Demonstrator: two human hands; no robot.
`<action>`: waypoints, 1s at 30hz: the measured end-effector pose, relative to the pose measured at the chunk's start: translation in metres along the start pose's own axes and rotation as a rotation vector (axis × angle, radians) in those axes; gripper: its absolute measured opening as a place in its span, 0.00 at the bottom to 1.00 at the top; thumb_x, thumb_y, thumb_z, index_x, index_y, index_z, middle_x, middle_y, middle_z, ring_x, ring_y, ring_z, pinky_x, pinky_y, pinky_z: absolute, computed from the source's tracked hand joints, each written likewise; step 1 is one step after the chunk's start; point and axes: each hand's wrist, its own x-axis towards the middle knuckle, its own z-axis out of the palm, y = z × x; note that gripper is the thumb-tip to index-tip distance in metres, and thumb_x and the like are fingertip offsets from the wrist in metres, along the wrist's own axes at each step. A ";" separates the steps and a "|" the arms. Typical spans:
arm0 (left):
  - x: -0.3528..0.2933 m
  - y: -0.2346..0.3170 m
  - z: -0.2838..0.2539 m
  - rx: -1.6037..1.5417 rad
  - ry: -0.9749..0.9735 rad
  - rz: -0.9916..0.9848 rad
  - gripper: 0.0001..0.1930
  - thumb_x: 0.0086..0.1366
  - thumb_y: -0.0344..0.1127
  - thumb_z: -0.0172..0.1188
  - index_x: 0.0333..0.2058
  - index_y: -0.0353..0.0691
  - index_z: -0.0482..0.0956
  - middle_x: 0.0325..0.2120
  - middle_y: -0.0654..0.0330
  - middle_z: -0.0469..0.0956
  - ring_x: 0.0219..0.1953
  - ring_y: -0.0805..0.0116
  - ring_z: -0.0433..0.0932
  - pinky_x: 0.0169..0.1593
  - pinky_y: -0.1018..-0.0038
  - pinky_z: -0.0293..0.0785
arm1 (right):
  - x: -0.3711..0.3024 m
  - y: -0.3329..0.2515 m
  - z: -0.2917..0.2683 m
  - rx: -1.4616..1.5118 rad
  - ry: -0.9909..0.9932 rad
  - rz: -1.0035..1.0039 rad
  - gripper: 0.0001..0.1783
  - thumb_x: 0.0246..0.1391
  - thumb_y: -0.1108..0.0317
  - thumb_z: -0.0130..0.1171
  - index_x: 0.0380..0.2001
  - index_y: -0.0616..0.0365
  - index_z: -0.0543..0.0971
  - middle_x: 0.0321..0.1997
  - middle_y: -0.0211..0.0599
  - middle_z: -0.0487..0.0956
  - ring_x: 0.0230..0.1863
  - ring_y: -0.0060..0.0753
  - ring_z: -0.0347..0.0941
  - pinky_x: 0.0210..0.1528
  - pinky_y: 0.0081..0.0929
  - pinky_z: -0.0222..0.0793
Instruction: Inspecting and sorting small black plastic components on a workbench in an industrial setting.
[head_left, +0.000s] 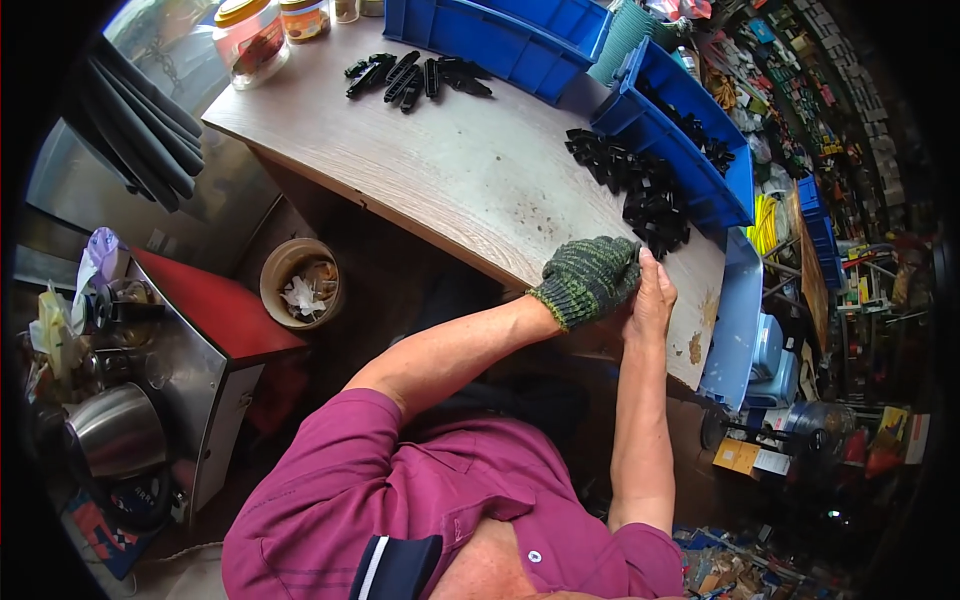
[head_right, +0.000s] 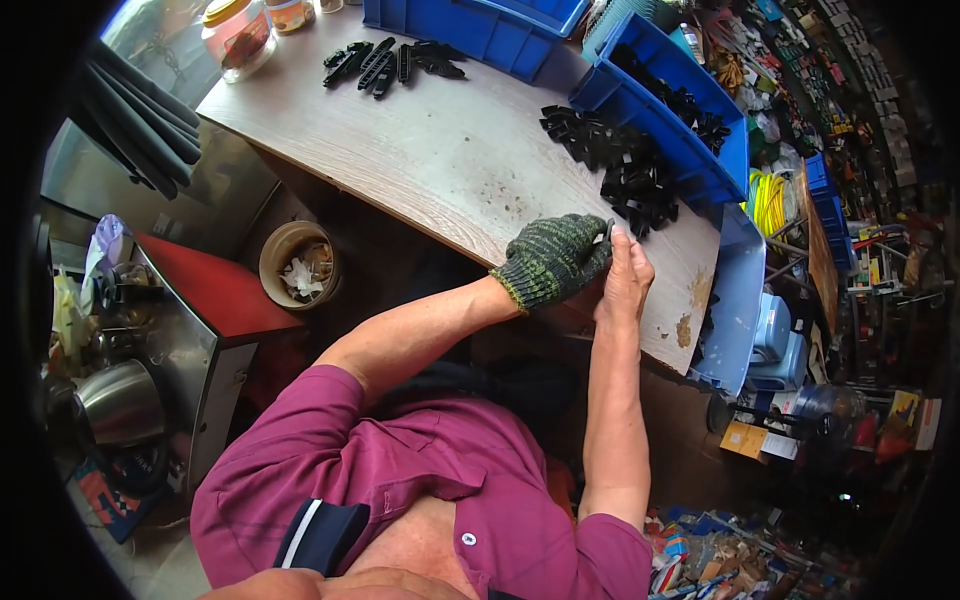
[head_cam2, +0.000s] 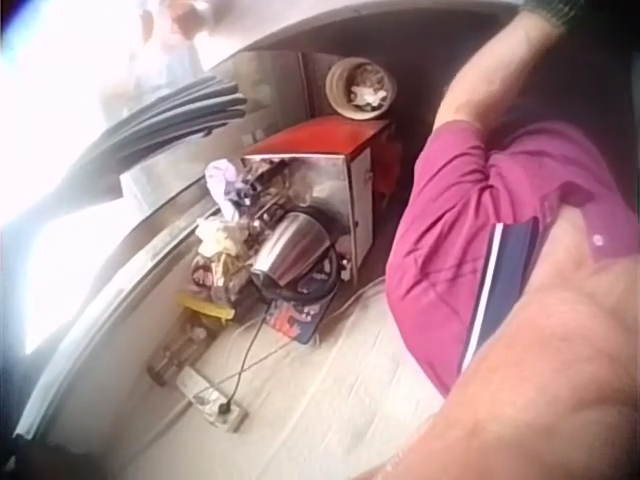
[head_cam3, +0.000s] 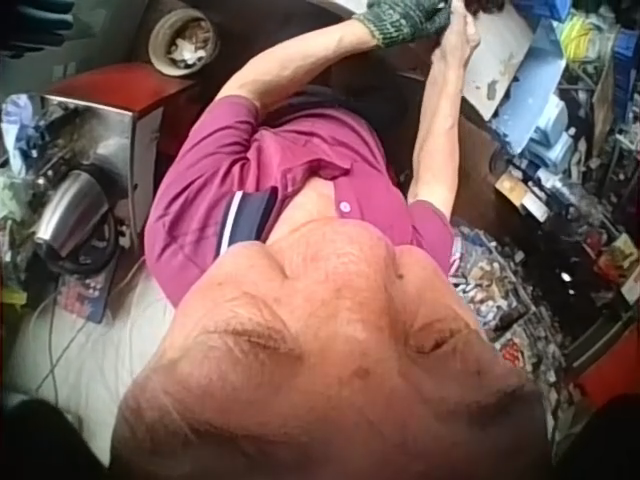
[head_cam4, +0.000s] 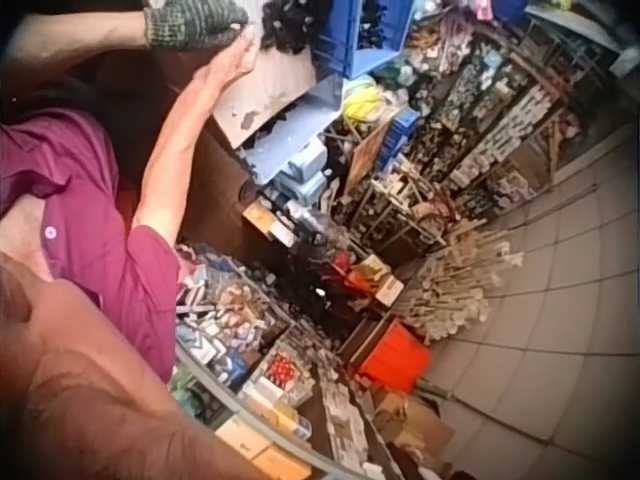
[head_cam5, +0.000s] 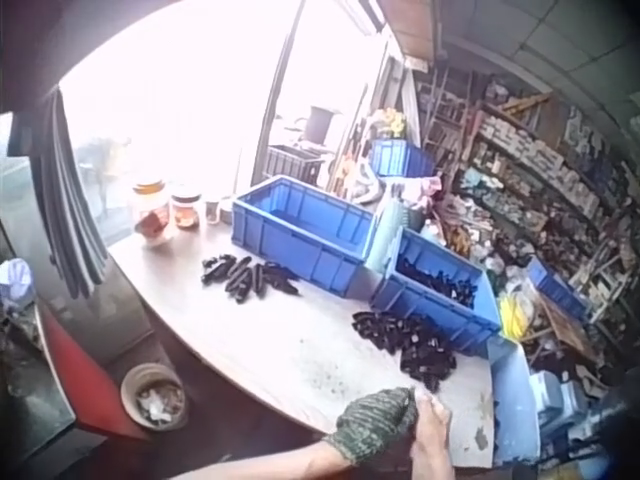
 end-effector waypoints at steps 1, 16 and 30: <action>0.001 0.000 -0.002 0.023 -0.078 -0.044 0.16 0.62 0.46 0.59 0.39 0.39 0.77 0.32 0.48 0.80 0.31 0.49 0.80 0.34 0.55 0.76 | -0.001 0.000 -0.006 -0.080 -0.006 0.041 0.12 0.60 0.58 0.63 0.30 0.54 0.78 0.27 0.21 0.75 0.28 0.15 0.67 0.32 0.17 0.64; -0.011 -0.007 0.005 0.156 0.066 0.123 0.11 0.60 0.40 0.58 0.37 0.41 0.76 0.25 0.52 0.78 0.27 0.52 0.80 0.28 0.58 0.75 | -0.004 0.003 0.008 -0.037 -0.092 -0.027 0.15 0.61 0.55 0.62 0.28 0.54 0.78 0.20 0.12 0.65 0.21 0.08 0.54 0.23 0.16 0.46; -0.015 -0.015 -0.043 0.216 -0.094 0.126 0.08 0.58 0.37 0.61 0.36 0.44 0.77 0.26 0.55 0.79 0.30 0.52 0.80 0.31 0.56 0.74 | -0.026 -0.011 0.027 -0.063 -0.206 0.004 0.20 0.64 0.52 0.54 0.20 0.50 0.70 0.09 0.19 0.59 0.09 0.16 0.51 0.13 0.21 0.48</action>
